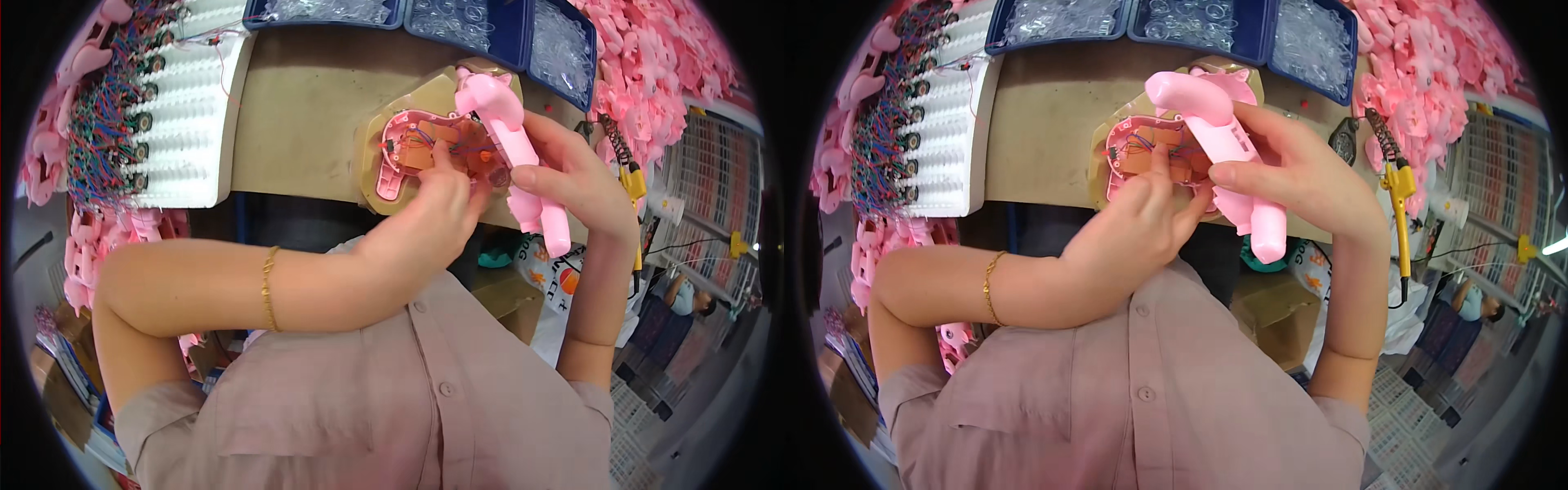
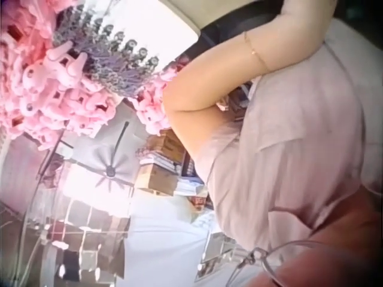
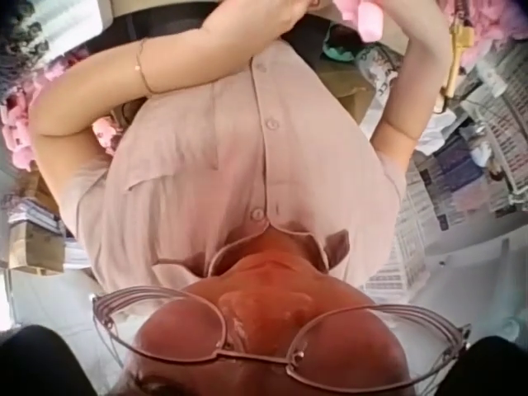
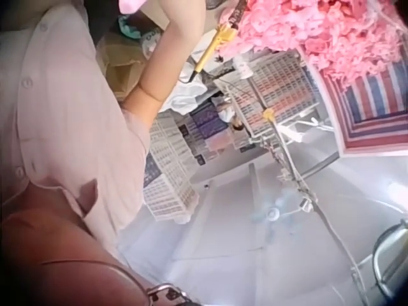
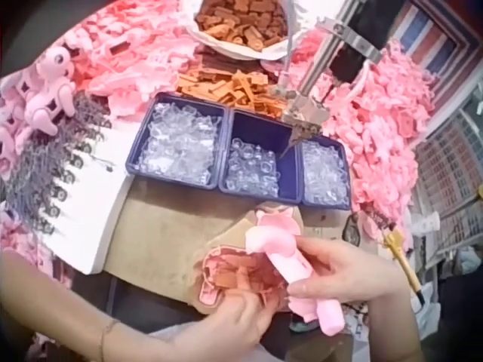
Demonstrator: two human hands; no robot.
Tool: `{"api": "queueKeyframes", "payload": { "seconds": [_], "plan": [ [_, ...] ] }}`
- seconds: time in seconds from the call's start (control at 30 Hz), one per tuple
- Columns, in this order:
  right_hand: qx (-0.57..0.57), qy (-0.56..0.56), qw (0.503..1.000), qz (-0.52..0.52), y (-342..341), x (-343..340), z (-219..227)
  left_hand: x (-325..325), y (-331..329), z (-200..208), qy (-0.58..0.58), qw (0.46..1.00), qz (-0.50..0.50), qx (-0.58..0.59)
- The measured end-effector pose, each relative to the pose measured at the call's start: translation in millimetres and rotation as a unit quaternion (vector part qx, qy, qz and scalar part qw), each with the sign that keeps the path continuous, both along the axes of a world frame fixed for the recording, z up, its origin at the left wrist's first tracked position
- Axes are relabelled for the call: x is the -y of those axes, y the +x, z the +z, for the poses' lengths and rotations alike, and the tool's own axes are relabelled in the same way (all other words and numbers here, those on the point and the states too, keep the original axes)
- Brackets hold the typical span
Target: Assembling electronic unicorn toys by soldering wires and joining plastic shell components.
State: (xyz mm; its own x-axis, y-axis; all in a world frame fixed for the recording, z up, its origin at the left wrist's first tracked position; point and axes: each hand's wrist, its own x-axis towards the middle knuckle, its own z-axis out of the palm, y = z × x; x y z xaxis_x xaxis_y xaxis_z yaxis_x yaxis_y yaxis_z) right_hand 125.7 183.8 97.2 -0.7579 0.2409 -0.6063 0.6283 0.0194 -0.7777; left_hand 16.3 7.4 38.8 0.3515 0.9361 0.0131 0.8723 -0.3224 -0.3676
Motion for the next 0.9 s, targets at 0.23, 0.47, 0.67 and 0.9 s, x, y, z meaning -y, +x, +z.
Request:
{"api": "queueKeyframes", "payload": {
  "seconds": [0.23,0.47,0.67,0.9],
  "plan": [
    [0.028,0.011,0.997,-0.068,-6.3,15.9,0.6,-4.3,15.1,-13.9,-0.001,0.991,0.001,-0.13],
    [-0.098,0.391,0.87,0.284,-35.9,13.1,-9.7,11.7,15.6,-29.3,-0.01,0.984,0.127,0.126],
    [-0.105,0.432,0.847,0.291,-29.4,12.2,-23.1,47.2,-42.2,-38.9,-0.031,0.809,0.053,0.585],
    [-0.089,0.453,0.84,0.284,-27.7,16.3,-28.8,32.8,-55.2,-62.8,0.182,0.817,0.17,0.52]
  ]
}}
